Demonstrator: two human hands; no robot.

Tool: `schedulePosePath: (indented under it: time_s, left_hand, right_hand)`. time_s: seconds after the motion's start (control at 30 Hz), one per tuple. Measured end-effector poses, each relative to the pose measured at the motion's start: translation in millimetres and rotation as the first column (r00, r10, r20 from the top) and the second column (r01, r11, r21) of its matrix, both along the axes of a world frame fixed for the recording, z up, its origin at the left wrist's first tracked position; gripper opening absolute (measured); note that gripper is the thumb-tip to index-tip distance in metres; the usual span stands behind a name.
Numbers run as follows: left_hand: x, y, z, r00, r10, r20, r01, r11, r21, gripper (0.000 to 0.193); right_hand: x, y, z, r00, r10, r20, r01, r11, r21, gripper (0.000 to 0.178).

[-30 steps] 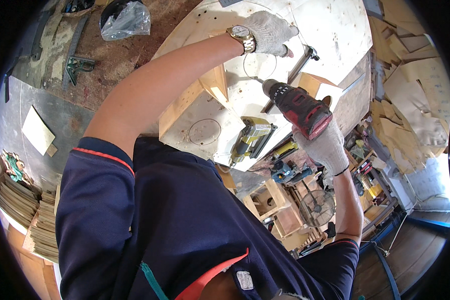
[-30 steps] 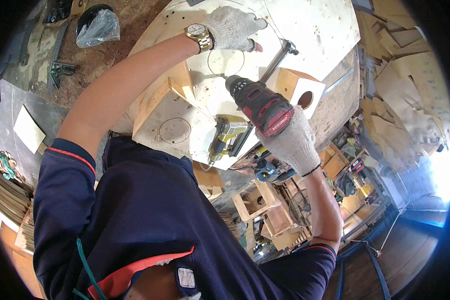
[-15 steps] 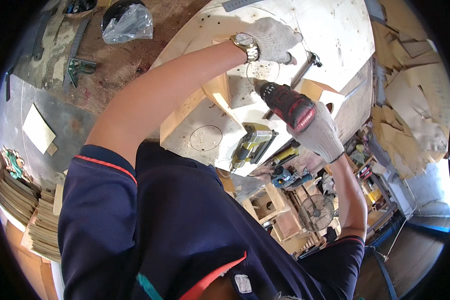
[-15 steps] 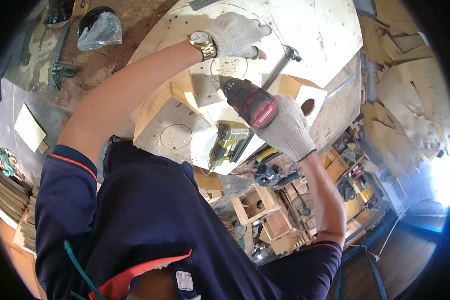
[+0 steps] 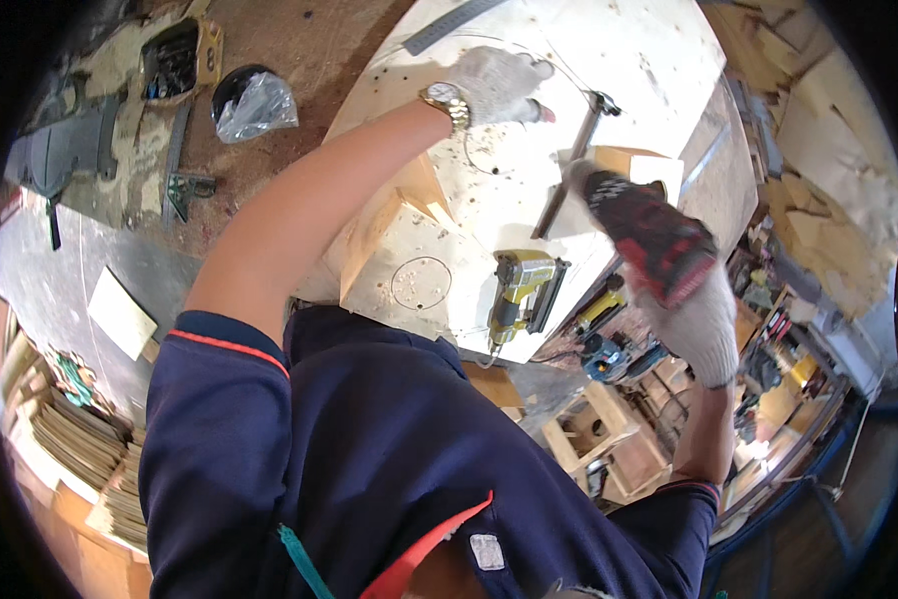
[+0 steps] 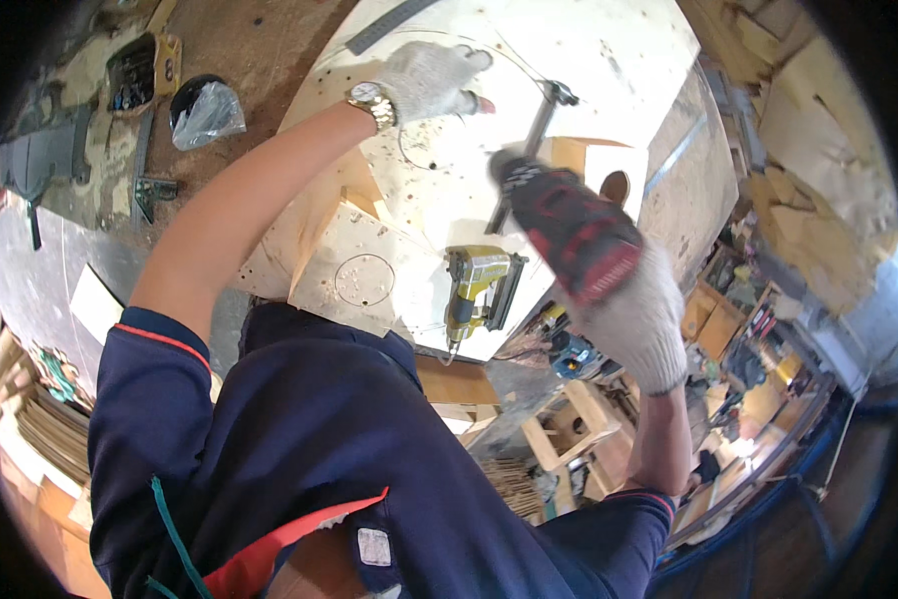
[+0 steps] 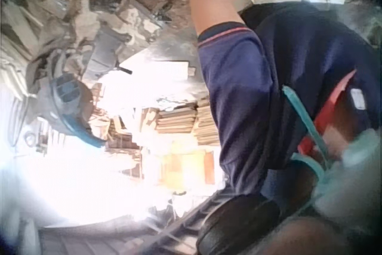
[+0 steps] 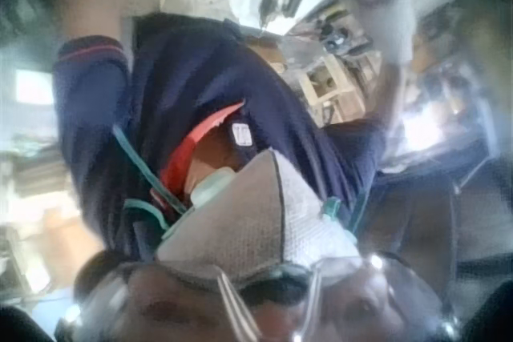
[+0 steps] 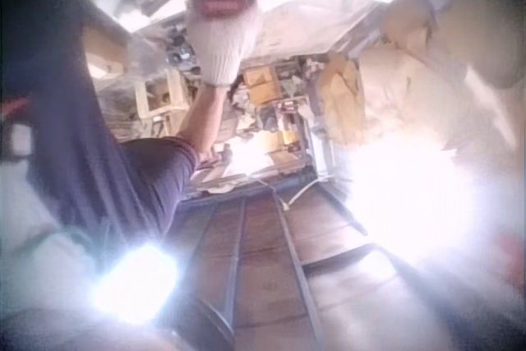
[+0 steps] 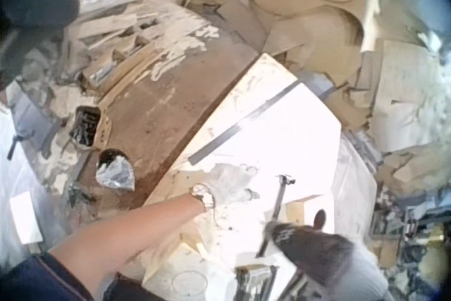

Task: The person uses a cordless drill to create circular holes in small wooden pieces on a workbench. They mark the wood, position the drill, and remove the cutouts, repeating the process on multiple pieces.

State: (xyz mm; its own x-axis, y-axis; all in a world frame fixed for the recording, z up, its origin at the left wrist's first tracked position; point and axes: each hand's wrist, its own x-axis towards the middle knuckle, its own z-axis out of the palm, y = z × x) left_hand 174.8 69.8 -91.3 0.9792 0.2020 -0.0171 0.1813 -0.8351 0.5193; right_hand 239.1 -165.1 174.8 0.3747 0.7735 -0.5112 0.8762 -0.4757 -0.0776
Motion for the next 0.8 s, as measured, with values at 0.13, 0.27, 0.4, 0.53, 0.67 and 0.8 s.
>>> schedulePosePath:
  time_s: [0.13,0.27,0.4,0.53,0.67,0.8]
  left_hand:
    - [4.3,3.4,-0.6,1.000,-0.022,0.015,0.022,1.000,-0.017,0.071]
    - [-2.4,5.0,16.0,0.998,-0.037,-0.056,0.037,0.999,-0.005,0.075]
    - [-5.2,5.7,15.5,0.999,0.034,0.006,-0.035,0.994,0.106,0.071]
    - [4.8,-12.9,19.2,0.996,0.086,0.033,-0.091,0.977,0.194,0.061]
    - [2.3,-1.9,6.9,0.981,0.111,0.158,-0.161,0.922,0.352,0.055]
    - [-10.2,-19.6,19.3,0.973,0.055,0.225,-0.164,0.849,0.502,0.055]
  right_hand:
    - [-17.1,-83.1,18.8,0.776,-0.598,-0.201,0.630,0.716,0.300,0.046]
    - [-22.2,-176.4,-26.2,0.503,-0.839,-0.206,0.801,0.364,0.475,0.036]
    - [-4.6,-242.9,-82.3,0.257,-0.962,-0.093,0.869,0.188,0.458,0.027]
    - [53.4,-359.3,-171.2,0.255,-0.947,0.196,0.895,0.308,0.322,0.050]
    - [107.0,-374.4,-209.2,0.286,-0.936,0.205,0.865,0.345,0.365,0.054]
    - [120.6,-410.8,-246.7,0.234,-0.917,0.323,0.750,0.382,0.540,0.067]
